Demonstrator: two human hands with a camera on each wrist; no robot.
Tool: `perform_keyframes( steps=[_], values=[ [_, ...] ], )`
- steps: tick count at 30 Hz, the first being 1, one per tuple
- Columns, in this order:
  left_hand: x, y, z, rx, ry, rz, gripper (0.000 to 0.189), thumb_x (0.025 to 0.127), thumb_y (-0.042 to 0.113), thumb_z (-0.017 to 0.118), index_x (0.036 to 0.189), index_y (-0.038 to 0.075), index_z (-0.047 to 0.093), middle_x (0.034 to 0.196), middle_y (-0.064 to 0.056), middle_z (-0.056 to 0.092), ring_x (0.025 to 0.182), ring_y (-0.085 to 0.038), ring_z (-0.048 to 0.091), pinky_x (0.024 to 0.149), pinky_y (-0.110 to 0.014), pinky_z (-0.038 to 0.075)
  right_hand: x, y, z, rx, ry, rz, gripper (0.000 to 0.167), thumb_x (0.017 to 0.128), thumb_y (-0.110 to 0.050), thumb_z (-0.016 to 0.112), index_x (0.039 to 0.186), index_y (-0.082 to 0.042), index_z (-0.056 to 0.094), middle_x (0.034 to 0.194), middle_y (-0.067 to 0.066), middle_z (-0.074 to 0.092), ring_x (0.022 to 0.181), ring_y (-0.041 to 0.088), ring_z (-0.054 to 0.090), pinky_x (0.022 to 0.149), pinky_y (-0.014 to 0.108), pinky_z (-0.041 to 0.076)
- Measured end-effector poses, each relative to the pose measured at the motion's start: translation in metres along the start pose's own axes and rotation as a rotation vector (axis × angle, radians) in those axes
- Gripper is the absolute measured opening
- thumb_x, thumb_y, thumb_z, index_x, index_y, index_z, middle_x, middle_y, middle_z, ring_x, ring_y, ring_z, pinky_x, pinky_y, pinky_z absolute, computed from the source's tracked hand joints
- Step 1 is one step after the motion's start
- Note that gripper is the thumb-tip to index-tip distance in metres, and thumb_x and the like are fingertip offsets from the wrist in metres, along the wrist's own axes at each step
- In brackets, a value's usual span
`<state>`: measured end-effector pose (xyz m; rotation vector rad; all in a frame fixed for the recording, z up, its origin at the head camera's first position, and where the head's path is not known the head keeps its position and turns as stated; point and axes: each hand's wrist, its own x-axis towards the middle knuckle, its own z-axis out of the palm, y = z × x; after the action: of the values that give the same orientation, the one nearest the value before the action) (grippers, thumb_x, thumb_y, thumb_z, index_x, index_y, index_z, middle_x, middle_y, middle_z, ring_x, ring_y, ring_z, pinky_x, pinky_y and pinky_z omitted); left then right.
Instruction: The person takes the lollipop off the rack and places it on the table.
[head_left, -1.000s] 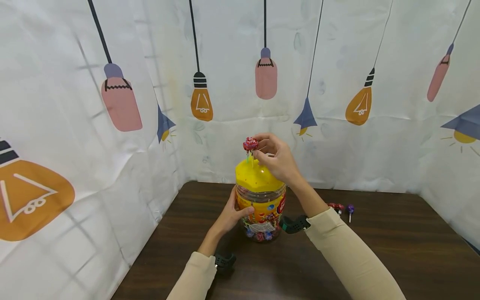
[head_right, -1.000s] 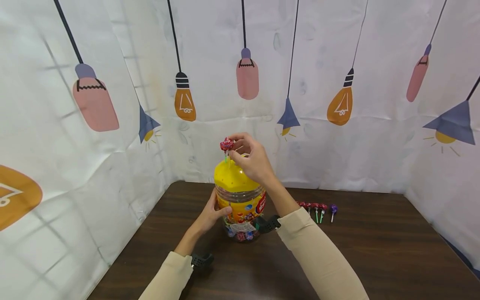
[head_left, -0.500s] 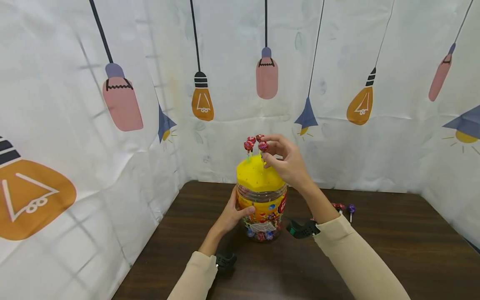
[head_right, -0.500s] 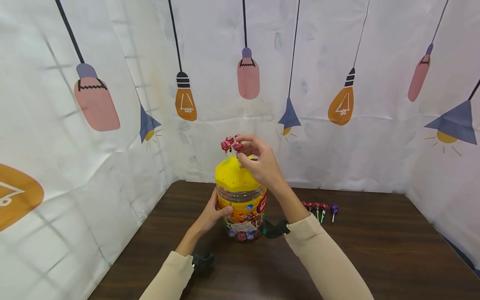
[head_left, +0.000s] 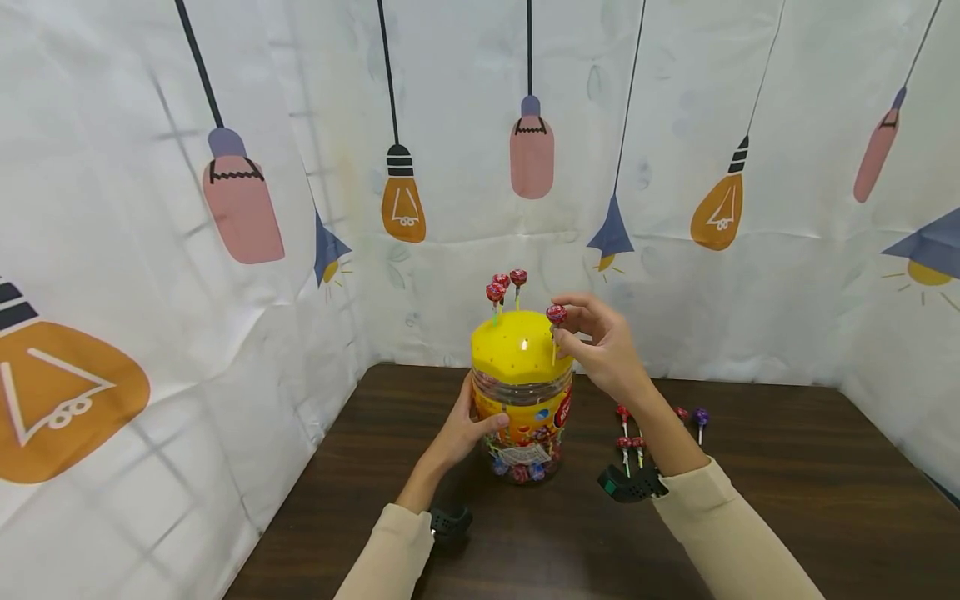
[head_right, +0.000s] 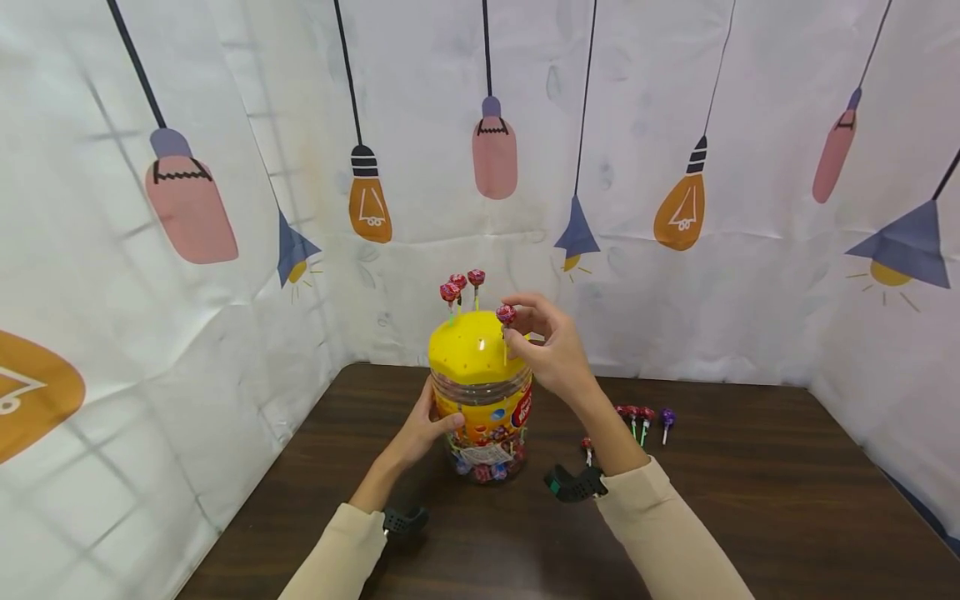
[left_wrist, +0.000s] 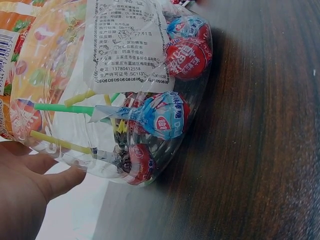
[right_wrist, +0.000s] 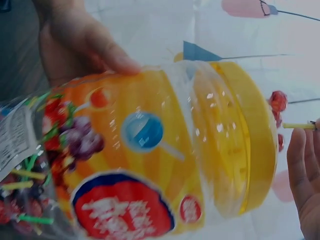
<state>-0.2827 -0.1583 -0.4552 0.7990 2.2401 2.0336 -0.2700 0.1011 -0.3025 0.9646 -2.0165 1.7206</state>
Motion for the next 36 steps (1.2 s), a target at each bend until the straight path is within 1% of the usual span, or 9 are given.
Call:
perform_keyframes(
  steps=[3,8,14,18,20,26,31,33,36],
  values=[
    [0.001,-0.001,0.0,-0.003,-0.002,0.003,0.092,0.094,0.044,0.073,0.161,0.041,0.01,0.155,-0.005,0.04,0.135,-0.025,0.051,0.111,-0.047,0.046,-0.01,0.005,-0.007,-0.007,0.009,0.013,0.041,0.095,0.002,0.064,0.135,-0.004,0.059,0.107,0.024,0.067,0.075,0.021,0.068,0.069,0.032,0.061],
    [0.001,0.0,0.001,-0.007,0.0,0.003,0.092,0.093,0.042,0.074,0.16,0.043,0.011,0.155,-0.003,0.041,0.135,-0.024,0.051,0.111,-0.046,0.046,-0.027,0.013,-0.019,-0.031,0.023,0.066,0.039,0.098,-0.002,0.065,0.136,-0.007,0.058,0.108,0.02,0.068,0.077,0.024,0.068,0.069,0.035,0.062],
    [0.0,0.0,0.002,-0.016,-0.006,0.013,0.091,0.094,0.041,0.073,0.161,0.042,0.01,0.155,-0.005,0.04,0.135,-0.025,0.051,0.11,-0.045,0.047,-0.05,0.028,-0.034,-0.084,0.027,0.137,0.038,0.099,-0.005,0.065,0.136,-0.008,0.057,0.099,0.007,0.067,0.069,0.025,0.068,0.066,0.034,0.061],
    [0.0,0.0,0.001,-0.014,-0.002,0.015,0.091,0.094,0.041,0.073,0.16,0.042,0.01,0.156,-0.004,0.04,0.135,-0.025,0.051,0.109,-0.044,0.047,-0.066,0.04,-0.046,-0.128,0.034,0.174,0.037,0.099,-0.005,0.066,0.135,-0.009,0.057,0.094,0.005,0.066,0.067,0.028,0.067,0.062,0.034,0.06],
    [0.0,0.001,0.001,-0.013,-0.001,0.011,0.092,0.094,0.041,0.073,0.16,0.044,0.01,0.156,-0.003,0.039,0.135,-0.024,0.051,0.109,-0.043,0.047,-0.074,0.045,-0.053,-0.145,0.043,0.189,0.037,0.099,-0.006,0.066,0.134,-0.009,0.058,0.092,0.005,0.065,0.067,0.027,0.067,0.061,0.034,0.06],
    [0.001,0.002,0.001,-0.034,-0.014,0.021,0.091,0.094,0.039,0.074,0.16,0.043,0.011,0.155,-0.004,0.04,0.134,-0.024,0.051,0.109,-0.043,0.048,-0.095,0.06,-0.072,-0.149,0.064,0.207,0.038,0.099,-0.004,0.065,0.136,-0.006,0.056,0.091,0.005,0.065,0.066,0.023,0.067,0.062,0.035,0.06],
    [0.002,0.002,0.001,-0.044,-0.016,0.029,0.09,0.094,0.038,0.074,0.16,0.042,0.012,0.154,-0.005,0.041,0.134,-0.024,0.051,0.108,-0.043,0.048,-0.112,0.07,-0.083,-0.183,0.077,0.213,0.037,0.099,-0.003,0.065,0.135,-0.004,0.055,0.091,0.005,0.064,0.066,0.021,0.067,0.061,0.035,0.06],
    [0.002,0.002,0.001,-0.042,-0.016,0.029,0.09,0.094,0.038,0.074,0.16,0.042,0.012,0.154,-0.005,0.041,0.134,-0.024,0.051,0.109,-0.043,0.048,-0.118,0.074,-0.087,-0.204,0.086,0.221,0.036,0.099,-0.004,0.065,0.134,-0.004,0.055,0.09,0.002,0.064,0.066,0.019,0.067,0.061,0.034,0.06],
    [0.002,0.001,0.001,-0.037,-0.016,0.027,0.091,0.094,0.038,0.074,0.16,0.042,0.012,0.154,-0.004,0.041,0.134,-0.024,0.051,0.11,-0.043,0.047,-0.128,0.08,-0.093,-0.208,0.105,0.236,0.036,0.098,-0.003,0.065,0.133,-0.003,0.055,0.089,-0.001,0.064,0.066,0.02,0.066,0.06,0.034,0.059]
  ],
)
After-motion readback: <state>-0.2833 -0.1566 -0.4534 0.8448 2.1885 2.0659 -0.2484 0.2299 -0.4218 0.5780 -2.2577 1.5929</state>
